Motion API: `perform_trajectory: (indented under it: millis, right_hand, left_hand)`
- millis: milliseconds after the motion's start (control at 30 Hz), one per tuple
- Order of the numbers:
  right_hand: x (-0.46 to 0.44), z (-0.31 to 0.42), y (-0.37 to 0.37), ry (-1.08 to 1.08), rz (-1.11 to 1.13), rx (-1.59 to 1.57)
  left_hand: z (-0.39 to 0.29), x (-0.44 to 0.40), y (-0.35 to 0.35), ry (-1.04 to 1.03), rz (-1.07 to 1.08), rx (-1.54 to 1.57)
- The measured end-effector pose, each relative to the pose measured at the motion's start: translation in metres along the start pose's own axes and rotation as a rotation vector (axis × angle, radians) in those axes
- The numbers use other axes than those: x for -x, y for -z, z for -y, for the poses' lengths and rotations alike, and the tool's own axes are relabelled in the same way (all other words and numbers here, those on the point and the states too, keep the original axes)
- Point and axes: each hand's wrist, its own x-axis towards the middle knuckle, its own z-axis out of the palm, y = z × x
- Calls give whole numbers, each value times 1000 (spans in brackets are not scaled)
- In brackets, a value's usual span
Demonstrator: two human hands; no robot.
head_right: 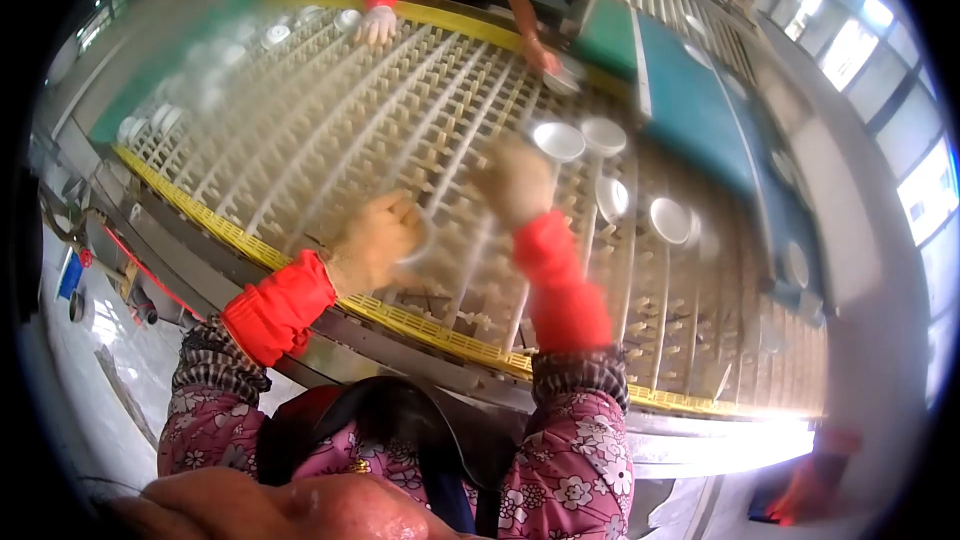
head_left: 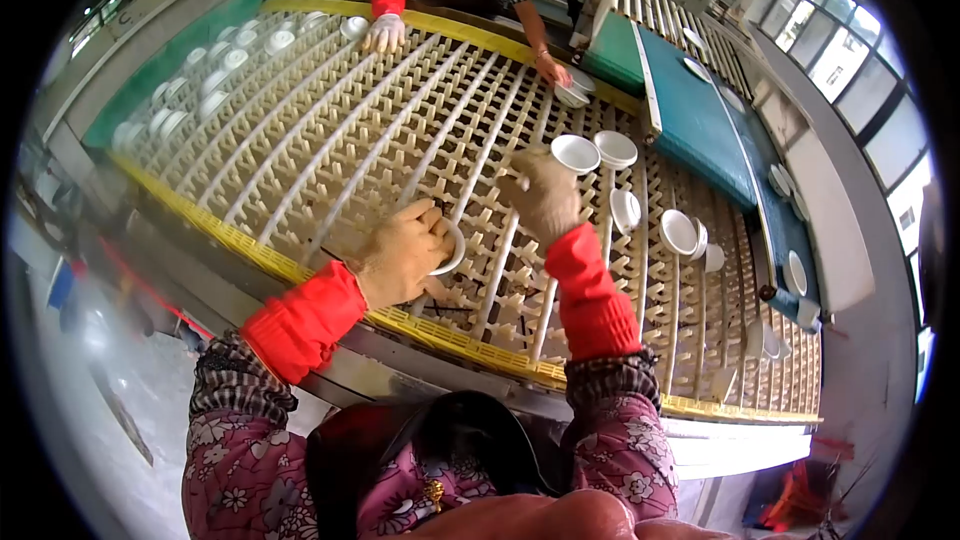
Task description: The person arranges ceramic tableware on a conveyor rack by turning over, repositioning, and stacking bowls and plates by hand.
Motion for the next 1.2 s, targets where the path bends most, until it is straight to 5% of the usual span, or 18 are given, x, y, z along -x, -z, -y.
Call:
perform_trajectory:
  millis: [200,333,467,500,567,800,967,1133,1200]
  right_hand:
    - [-32,-109,14,-304,349,462]
    - [-7,-137,13,-439,535,667]
    - [31,-132,1,-604,183,390]
    - [41,-131,4,-538,188,300]
    - [76,-143,15,-461,218,273]
    - [134,-87,28,-376,217,18]
    - [105,-56,26,-208,154,-168]
    - [13,36,-24,54,-31,-223]
    - [-9,52,-53,16,68,-246]
  left_hand:
    - [5,22,-27,265,-68,76]
    - [1,24,-20,504,104,316]
    - [-2,24,-29,578,9,641]
    - [-8,12,-4,838,90,804]
    - [2,19,-22,730,53,728]
    - [86,52,30,1164,-204,365]
    - [99,65,30,1378,161,-20]
    - [80,50,11,1169,528,-345]
    - [84,64,3,1198,441,-224]
